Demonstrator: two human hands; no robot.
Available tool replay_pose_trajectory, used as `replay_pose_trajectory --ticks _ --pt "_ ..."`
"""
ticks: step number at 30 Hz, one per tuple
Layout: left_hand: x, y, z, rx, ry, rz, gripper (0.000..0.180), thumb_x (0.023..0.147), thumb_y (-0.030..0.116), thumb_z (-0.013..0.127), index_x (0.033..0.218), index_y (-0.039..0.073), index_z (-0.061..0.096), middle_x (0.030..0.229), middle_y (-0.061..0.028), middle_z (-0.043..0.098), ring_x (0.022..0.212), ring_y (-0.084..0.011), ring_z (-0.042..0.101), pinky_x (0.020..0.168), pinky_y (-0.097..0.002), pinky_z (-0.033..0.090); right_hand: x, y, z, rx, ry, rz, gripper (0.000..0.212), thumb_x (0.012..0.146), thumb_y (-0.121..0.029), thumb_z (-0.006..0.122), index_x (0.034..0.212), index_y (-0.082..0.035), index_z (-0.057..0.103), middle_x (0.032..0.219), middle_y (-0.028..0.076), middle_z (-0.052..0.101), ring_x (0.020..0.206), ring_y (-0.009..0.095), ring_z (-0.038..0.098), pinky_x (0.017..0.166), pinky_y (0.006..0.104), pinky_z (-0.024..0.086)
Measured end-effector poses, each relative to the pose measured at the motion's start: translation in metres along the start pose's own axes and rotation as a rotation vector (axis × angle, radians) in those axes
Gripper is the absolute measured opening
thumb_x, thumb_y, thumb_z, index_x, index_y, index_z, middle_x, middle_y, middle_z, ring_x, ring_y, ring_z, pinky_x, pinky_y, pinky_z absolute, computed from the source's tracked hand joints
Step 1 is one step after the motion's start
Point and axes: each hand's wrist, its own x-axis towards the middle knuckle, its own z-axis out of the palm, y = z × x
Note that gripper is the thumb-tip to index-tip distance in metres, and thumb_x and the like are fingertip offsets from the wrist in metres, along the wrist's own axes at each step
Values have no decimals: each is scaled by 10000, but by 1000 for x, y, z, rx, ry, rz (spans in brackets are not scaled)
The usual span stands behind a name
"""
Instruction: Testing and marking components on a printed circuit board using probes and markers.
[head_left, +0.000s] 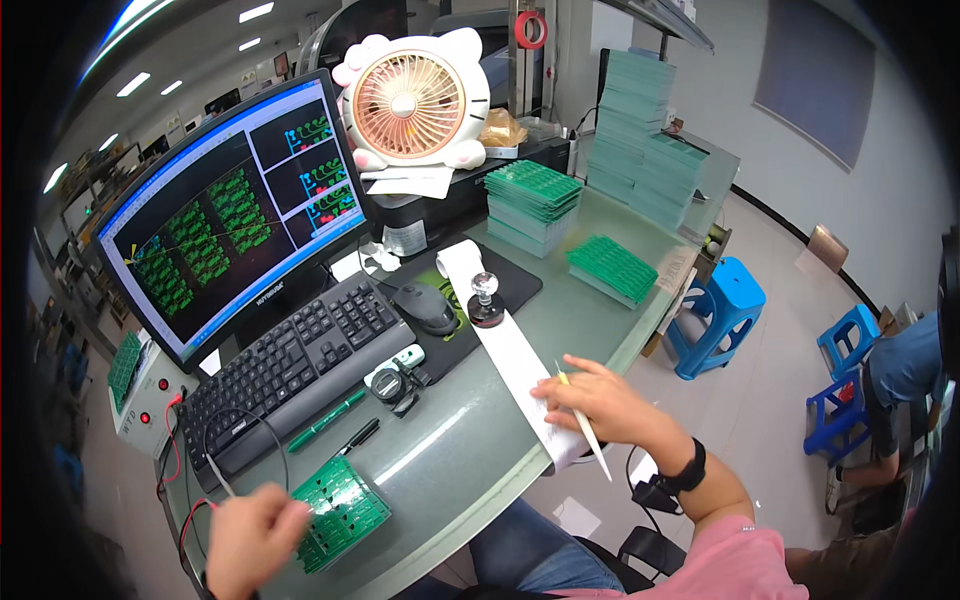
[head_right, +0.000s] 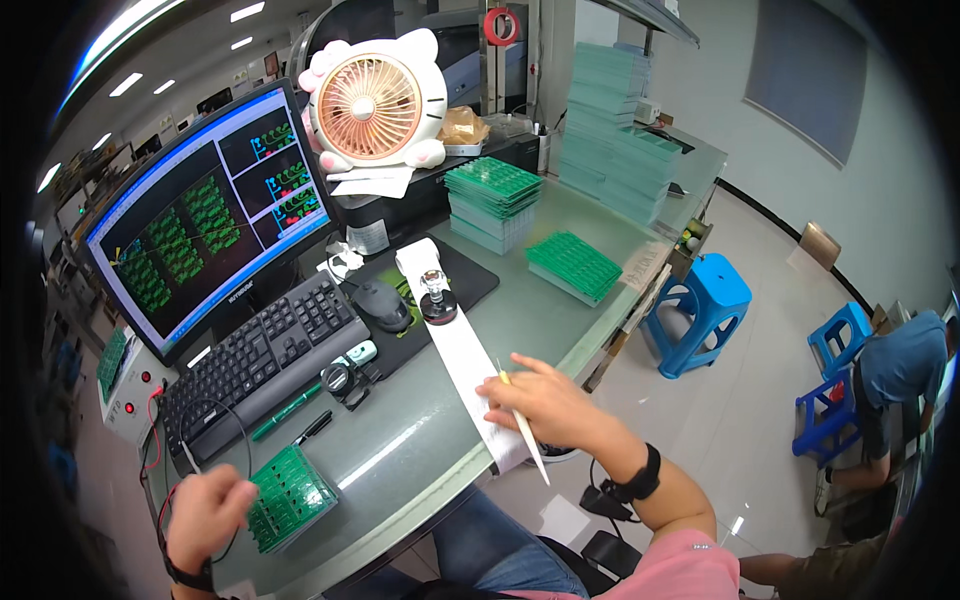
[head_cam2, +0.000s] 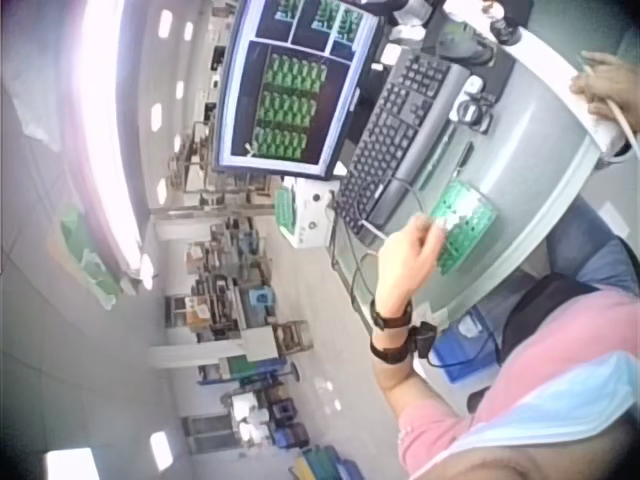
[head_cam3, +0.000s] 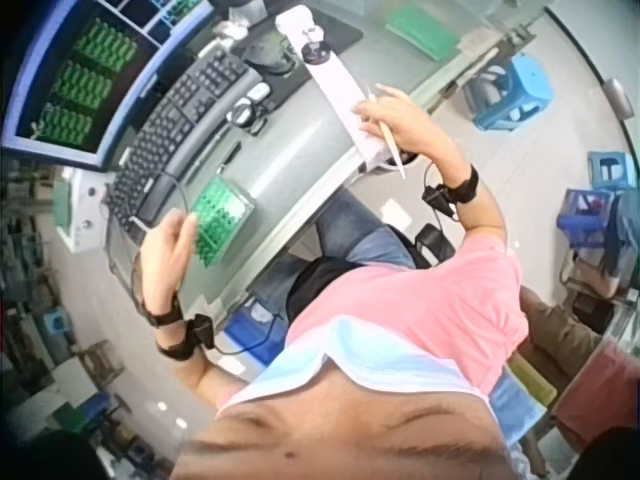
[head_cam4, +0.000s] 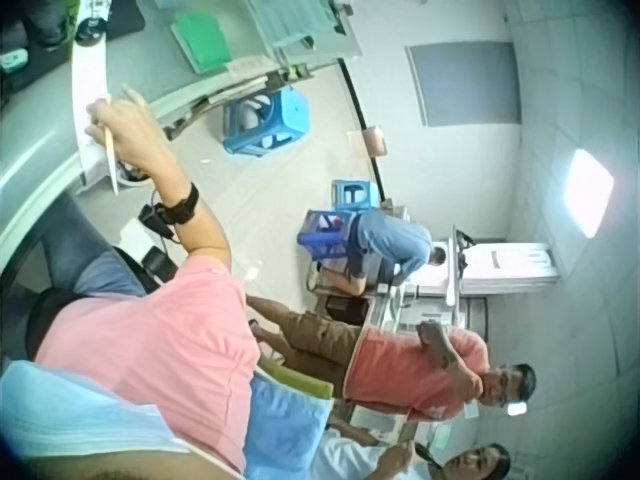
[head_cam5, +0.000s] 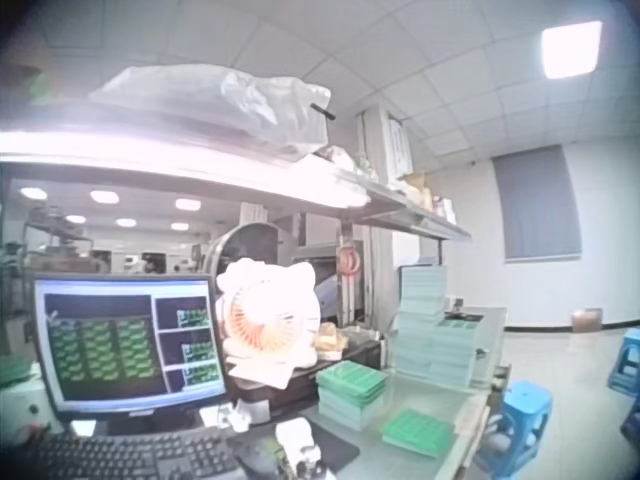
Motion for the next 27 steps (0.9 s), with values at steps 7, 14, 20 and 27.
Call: replay_pose_trajectory --ticks 7,14,20,27 --pt "32 116 64 76 -220 662 358 868 428 645 929 76 670 979 -95 661 932 -258 644 733 -357 524 -12 -4 -27 291 -28 67 373 987 -373 530 1168 -59 617 912 54 696 826 220 659 909 381 472" --pt "89 156 132 104 70 865 568 886 559 564 1297 168 587 1371 -229 483 1317 -430 418 1076 -500 366 12 27 -15 908 -42 430 274 951 -261 606 1016 -1 665 905 45 642 836 100 573 730 249 459" --pt "96 154 146 222 -4 873 633 890 665 465 1336 229 576 1414 -244 454 1367 -431 364 1140 -531 258 15 41 -14 625 -133 300 179 870 -177 707 968 -52 624 894 35 657 818 87 588 722 252 468" --pt "97 153 146 235 9 891 646 881 676 475 1327 222 584 1391 -235 477 1343 -421 398 1133 -522 276 17 40 -9 584 -98 370 179 844 -184 732 862 -62 602 748 3 651 683 83 582 619 252 465"
